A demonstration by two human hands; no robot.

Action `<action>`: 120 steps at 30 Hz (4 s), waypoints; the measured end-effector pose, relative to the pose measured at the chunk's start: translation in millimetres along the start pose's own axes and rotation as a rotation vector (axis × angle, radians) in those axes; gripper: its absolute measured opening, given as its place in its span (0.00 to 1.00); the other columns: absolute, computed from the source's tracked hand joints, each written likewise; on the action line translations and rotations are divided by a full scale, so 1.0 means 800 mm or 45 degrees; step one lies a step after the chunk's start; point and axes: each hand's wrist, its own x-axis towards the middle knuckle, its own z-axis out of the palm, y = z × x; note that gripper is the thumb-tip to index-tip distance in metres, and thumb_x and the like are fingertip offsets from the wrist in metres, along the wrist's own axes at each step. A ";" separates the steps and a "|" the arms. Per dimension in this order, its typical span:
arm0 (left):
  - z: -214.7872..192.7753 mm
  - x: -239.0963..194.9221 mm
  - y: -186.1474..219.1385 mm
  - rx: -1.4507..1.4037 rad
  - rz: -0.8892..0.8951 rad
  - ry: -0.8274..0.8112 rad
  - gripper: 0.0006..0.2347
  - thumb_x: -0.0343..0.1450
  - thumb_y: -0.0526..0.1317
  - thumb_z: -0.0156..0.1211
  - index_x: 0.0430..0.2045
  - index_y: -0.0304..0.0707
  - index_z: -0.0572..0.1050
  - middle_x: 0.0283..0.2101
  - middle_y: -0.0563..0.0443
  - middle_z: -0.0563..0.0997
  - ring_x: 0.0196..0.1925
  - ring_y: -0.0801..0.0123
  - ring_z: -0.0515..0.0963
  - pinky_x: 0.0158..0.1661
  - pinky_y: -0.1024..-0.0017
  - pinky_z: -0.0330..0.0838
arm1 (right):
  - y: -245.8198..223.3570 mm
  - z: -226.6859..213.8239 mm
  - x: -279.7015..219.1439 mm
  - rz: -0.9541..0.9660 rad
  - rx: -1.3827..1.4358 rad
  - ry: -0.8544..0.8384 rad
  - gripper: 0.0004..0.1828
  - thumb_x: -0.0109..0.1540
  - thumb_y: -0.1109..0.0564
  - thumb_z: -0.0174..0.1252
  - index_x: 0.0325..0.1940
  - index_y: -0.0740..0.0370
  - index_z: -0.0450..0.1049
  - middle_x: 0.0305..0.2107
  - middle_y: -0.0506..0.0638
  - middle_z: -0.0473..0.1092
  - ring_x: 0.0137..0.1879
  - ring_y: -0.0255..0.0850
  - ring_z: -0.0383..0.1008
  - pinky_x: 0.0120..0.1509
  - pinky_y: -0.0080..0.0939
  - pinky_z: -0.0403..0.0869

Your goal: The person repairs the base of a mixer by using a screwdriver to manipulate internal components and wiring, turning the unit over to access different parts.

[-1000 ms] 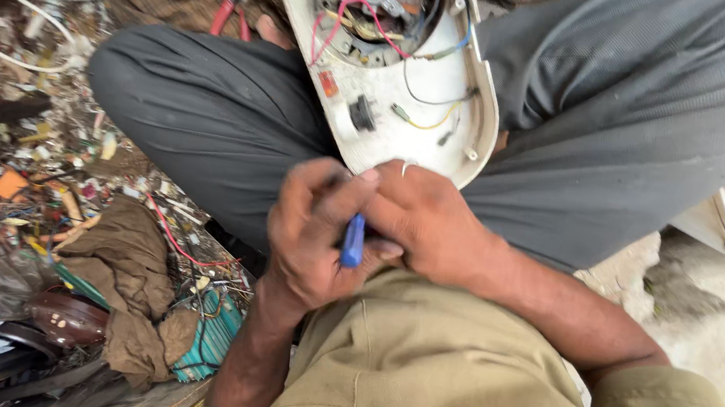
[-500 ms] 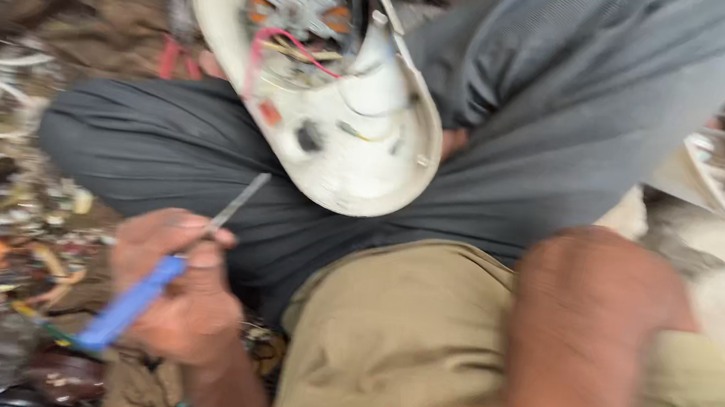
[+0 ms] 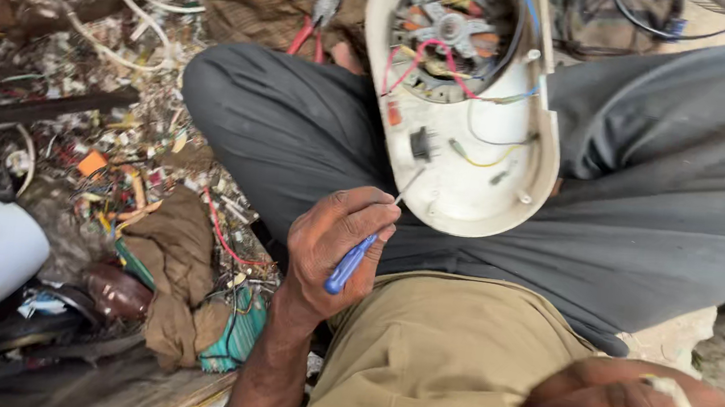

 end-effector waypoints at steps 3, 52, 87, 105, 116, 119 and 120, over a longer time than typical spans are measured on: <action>0.010 0.004 -0.009 0.074 0.068 -0.081 0.12 0.67 0.25 0.65 0.42 0.33 0.77 0.44 0.41 0.81 0.43 0.51 0.83 0.44 0.61 0.79 | 0.009 0.019 -0.027 0.059 0.112 0.027 0.11 0.70 0.56 0.53 0.43 0.69 0.71 0.40 0.63 0.73 0.49 0.53 0.81 0.56 0.48 0.79; 0.044 0.032 -0.023 0.404 0.205 -0.430 0.13 0.64 0.25 0.65 0.40 0.32 0.73 0.43 0.43 0.79 0.43 0.53 0.80 0.43 0.60 0.76 | 0.232 -0.006 -0.106 0.748 0.181 1.068 0.29 0.76 0.49 0.53 0.74 0.71 0.57 0.60 0.59 0.71 0.69 0.41 0.71 0.77 0.42 0.69; 0.044 0.035 -0.021 0.246 0.075 -0.363 0.10 0.67 0.25 0.66 0.38 0.34 0.74 0.41 0.44 0.81 0.43 0.53 0.82 0.45 0.61 0.76 | 0.228 -0.008 -0.109 0.823 0.020 1.032 0.30 0.76 0.47 0.50 0.73 0.71 0.56 0.55 0.64 0.74 0.65 0.42 0.75 0.70 0.42 0.73; 0.056 0.015 -0.031 0.326 0.216 -0.235 0.11 0.66 0.25 0.64 0.40 0.31 0.76 0.42 0.42 0.82 0.39 0.53 0.82 0.39 0.60 0.75 | 0.225 -0.010 -0.100 0.851 0.150 1.079 0.30 0.74 0.48 0.52 0.72 0.72 0.57 0.56 0.60 0.74 0.64 0.39 0.73 0.71 0.39 0.70; 0.076 0.021 -0.032 0.103 0.227 -0.314 0.14 0.64 0.26 0.63 0.42 0.34 0.77 0.44 0.41 0.82 0.38 0.54 0.81 0.41 0.60 0.76 | 0.231 -0.010 -0.105 0.761 0.209 1.104 0.30 0.76 0.45 0.50 0.72 0.72 0.59 0.58 0.56 0.70 0.65 0.38 0.69 0.73 0.38 0.67; 0.082 0.024 -0.031 0.264 0.312 -0.280 0.15 0.64 0.26 0.62 0.45 0.34 0.77 0.44 0.42 0.83 0.38 0.55 0.81 0.41 0.60 0.75 | 0.232 -0.009 -0.105 0.802 0.221 1.095 0.30 0.75 0.44 0.49 0.72 0.71 0.58 0.56 0.55 0.72 0.63 0.37 0.70 0.70 0.37 0.69; 0.082 0.025 -0.030 0.231 0.304 -0.297 0.15 0.64 0.26 0.62 0.44 0.34 0.77 0.44 0.43 0.83 0.38 0.55 0.81 0.41 0.60 0.75 | 0.233 -0.008 -0.105 0.784 0.236 1.091 0.30 0.75 0.45 0.49 0.72 0.71 0.58 0.56 0.55 0.72 0.63 0.37 0.70 0.70 0.37 0.69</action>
